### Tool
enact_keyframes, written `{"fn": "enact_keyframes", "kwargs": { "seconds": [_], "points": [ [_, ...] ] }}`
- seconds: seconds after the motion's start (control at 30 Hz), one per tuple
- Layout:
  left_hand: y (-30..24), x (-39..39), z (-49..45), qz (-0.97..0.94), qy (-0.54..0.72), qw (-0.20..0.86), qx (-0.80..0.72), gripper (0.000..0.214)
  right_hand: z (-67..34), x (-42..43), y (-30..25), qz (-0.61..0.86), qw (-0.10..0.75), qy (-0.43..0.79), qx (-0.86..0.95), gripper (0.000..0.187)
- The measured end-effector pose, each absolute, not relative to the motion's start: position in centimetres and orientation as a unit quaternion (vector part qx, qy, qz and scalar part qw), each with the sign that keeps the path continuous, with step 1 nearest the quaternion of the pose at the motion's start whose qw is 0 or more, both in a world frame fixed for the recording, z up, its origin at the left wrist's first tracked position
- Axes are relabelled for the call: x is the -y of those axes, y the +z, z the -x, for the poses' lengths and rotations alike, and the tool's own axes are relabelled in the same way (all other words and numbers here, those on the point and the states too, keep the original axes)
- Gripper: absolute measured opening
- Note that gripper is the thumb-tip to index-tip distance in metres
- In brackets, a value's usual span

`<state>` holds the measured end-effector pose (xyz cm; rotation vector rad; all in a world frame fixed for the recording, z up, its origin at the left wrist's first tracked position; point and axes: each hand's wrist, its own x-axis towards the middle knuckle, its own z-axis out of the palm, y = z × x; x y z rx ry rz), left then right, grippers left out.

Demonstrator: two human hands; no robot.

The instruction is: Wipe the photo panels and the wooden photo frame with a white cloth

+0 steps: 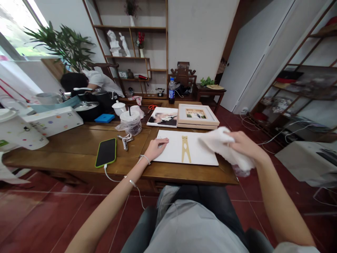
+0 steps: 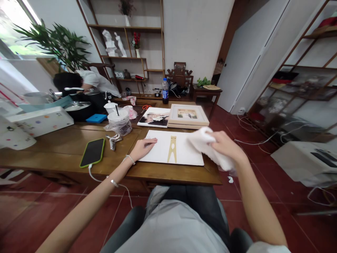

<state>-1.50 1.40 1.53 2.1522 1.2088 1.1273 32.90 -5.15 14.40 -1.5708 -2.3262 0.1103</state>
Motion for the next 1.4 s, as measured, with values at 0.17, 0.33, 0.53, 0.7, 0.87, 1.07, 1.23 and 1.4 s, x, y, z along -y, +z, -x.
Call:
{"fn": "enact_keyframes", "kwargs": {
  "seconds": [0.17,0.33,0.53,0.7,0.87,1.07,1.23,1.4],
  "points": [
    [1.5,-1.4,1.5,-0.775,0.401,0.209,-0.442,0.023,-31.7,0.1,10.7,0.506,0.229,-0.115,0.824,0.038],
    [1.3,-1.5,1.6,-0.778,0.4,0.206,-0.438,0.023,-28.7,-1.1,5.4,0.44,0.124,-0.043,0.888,0.053],
    [1.2,-1.5,1.6,-0.775,0.408,0.209,-0.435,0.023,-28.1,2.4,6.0,0.435,0.075,0.0,0.897,0.052],
    [1.3,-1.6,1.6,-0.781,0.409,0.204,-0.426,0.023,-27.7,7.3,8.3,0.43,0.046,0.037,0.901,0.051],
    [1.4,-1.5,1.5,-0.779,0.41,0.202,-0.429,0.023,-27.1,9.3,8.9,0.465,0.064,0.077,0.88,0.05],
    [1.5,-1.4,1.5,-0.779,0.411,0.211,-0.424,0.023,-25.0,5.0,7.8,0.502,0.209,0.117,0.831,0.042],
    [1.5,-1.4,1.6,-0.778,0.398,0.211,-0.439,0.023,-22.6,0.0,6.1,0.491,0.184,0.067,0.849,0.049],
    [1.6,-1.3,1.5,-0.777,0.401,0.215,-0.436,0.023,-21.9,-2.3,5.4,0.448,0.099,0.017,0.888,0.053]
  ]
}}
